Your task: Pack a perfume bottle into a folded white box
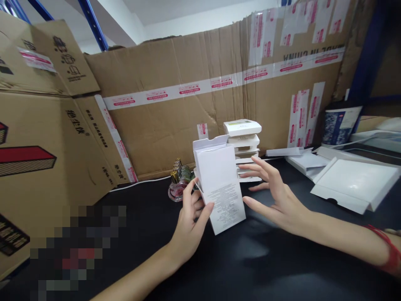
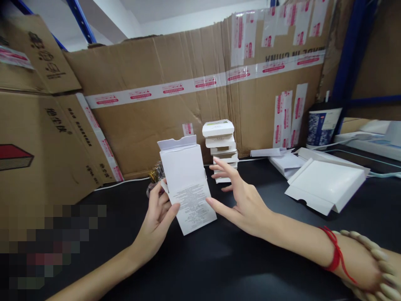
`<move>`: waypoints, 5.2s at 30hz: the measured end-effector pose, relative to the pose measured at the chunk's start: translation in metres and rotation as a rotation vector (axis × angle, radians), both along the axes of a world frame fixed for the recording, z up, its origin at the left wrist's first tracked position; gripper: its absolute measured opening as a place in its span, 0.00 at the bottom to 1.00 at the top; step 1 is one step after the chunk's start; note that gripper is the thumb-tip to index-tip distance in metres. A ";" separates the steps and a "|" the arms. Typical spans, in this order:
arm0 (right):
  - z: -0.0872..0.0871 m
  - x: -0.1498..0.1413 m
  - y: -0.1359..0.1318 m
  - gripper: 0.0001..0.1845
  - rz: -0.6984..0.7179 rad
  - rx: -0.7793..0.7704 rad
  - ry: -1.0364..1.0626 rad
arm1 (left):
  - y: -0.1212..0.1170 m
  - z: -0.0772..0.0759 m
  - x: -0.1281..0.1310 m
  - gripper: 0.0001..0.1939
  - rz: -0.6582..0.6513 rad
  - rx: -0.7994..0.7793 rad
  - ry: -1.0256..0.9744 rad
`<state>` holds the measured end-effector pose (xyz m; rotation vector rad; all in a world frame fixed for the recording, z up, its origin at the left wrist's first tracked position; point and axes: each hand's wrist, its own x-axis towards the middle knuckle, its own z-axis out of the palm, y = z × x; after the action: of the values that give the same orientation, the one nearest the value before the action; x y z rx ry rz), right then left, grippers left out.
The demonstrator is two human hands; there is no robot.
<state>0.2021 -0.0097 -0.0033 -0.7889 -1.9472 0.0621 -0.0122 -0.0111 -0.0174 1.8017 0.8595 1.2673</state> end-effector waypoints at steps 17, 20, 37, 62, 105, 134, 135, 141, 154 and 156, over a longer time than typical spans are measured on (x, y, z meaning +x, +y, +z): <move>0.020 0.003 -0.013 0.43 0.114 0.017 0.052 | -0.009 0.001 -0.001 0.31 -0.190 0.066 0.193; 0.021 0.004 -0.014 0.40 0.099 0.013 0.067 | -0.009 -0.001 0.000 0.30 -0.160 0.107 0.192; 0.009 0.005 -0.010 0.19 0.103 0.085 -0.189 | -0.008 -0.010 -0.004 0.27 0.078 0.527 0.254; 0.007 0.001 -0.004 0.16 0.225 -0.081 -0.116 | -0.003 -0.004 -0.003 0.18 0.200 0.701 0.235; -0.005 0.004 0.004 0.27 0.154 -0.052 -0.183 | 0.001 -0.005 -0.004 0.17 0.277 0.605 0.288; -0.025 0.021 0.030 0.22 1.097 -1.421 0.741 | -0.010 -0.006 -0.003 0.34 -0.018 0.366 0.246; -0.024 0.020 0.028 0.22 1.079 -1.437 0.742 | -0.009 -0.007 -0.003 0.33 -0.016 0.376 0.266; 0.007 -0.002 0.008 0.22 0.326 -1.479 0.870 | -0.010 -0.004 -0.005 0.22 -0.040 0.417 0.504; 0.013 -0.008 0.004 0.26 0.239 -1.234 0.552 | 0.003 0.003 -0.009 0.09 0.200 0.423 0.700; 0.016 -0.008 0.001 0.29 0.243 -1.236 0.482 | 0.007 0.002 -0.010 0.09 0.247 0.358 0.722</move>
<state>0.1942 -0.0090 0.0126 -1.1307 -1.3784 1.5554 -0.0223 -0.0041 -0.0153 2.5728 1.3369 0.9446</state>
